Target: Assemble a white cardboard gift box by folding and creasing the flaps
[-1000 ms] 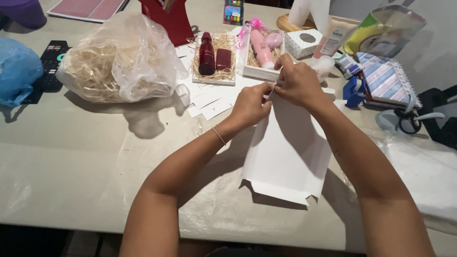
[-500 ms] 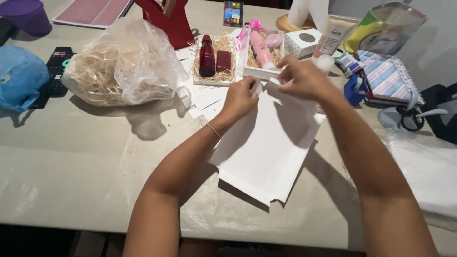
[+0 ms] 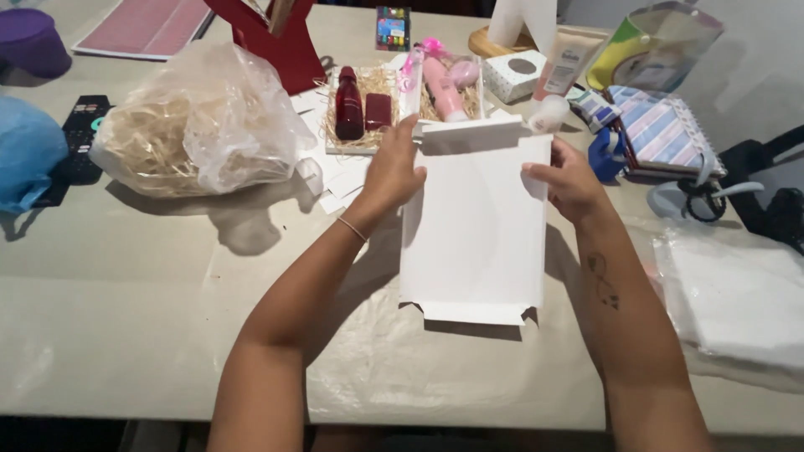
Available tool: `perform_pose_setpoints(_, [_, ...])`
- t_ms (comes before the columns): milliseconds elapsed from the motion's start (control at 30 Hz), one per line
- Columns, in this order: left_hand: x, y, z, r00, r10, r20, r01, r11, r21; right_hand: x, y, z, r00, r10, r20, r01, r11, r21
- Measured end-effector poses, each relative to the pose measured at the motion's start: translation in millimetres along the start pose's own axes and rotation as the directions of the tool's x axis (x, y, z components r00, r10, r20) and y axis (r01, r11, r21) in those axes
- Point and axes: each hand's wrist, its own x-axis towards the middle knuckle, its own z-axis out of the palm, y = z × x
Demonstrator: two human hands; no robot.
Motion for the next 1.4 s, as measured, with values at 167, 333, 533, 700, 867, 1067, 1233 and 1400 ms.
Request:
perform_pose_setpoints(167, [24.5, 17.2, 15.8, 0.932, 0.357, -0.063, -0.271, 0.802, 0.532, 4.7, 8.9, -2.0, 0.995, -0.099, 0.003, 0.099, 0.994, -0.036])
perform_pose_setpoints(333, [77.9, 24.4, 47.5, 0.876, 0.476, 0.078, -0.463, 0.783, 0.415, -14.9, -10.8, 22.9, 0.995, -0.101, -0.022, 0.101, 0.995, -0.026])
perform_pose_setpoints(533, [105.3, 45.7, 46.1, 0.902, 0.344, 0.259, -0.418, 0.844, 0.335, -16.9, -15.0, 28.2, 0.997, -0.072, -0.038, 0.075, 0.994, 0.074])
perform_pose_setpoints(700, [120.4, 43.9, 54.5, 0.862, 0.404, 0.308, -0.429, 0.903, 0.016, -22.2, -21.2, 29.6, 0.989, -0.141, -0.045, 0.145, 0.984, 0.102])
perform_pose_setpoints(867, [108.5, 57.0, 44.0, 0.857, 0.432, 0.282, -0.454, 0.891, 0.015, -21.5, -23.1, 26.9, 0.976, -0.214, -0.037, 0.216, 0.974, 0.063])
perform_pose_setpoints(1067, [103.8, 54.8, 41.4, 0.844, 0.473, 0.252, -0.486, 0.874, -0.012, -22.0, -25.5, 22.0, 0.943, -0.333, 0.009, 0.331, 0.934, -0.133])
perform_pose_setpoints(1233, [94.4, 59.0, 35.4, 0.827, 0.531, 0.182, -0.534, 0.844, -0.036, -16.8, -27.2, 12.8, 0.9, -0.434, 0.046, 0.429, 0.86, -0.276])
perform_pose_setpoints(1400, [93.6, 52.7, 43.3, 0.814, 0.562, 0.148, -0.558, 0.827, -0.07, -20.8, -38.7, 13.4, 0.862, -0.502, 0.069, 0.491, 0.795, -0.356])
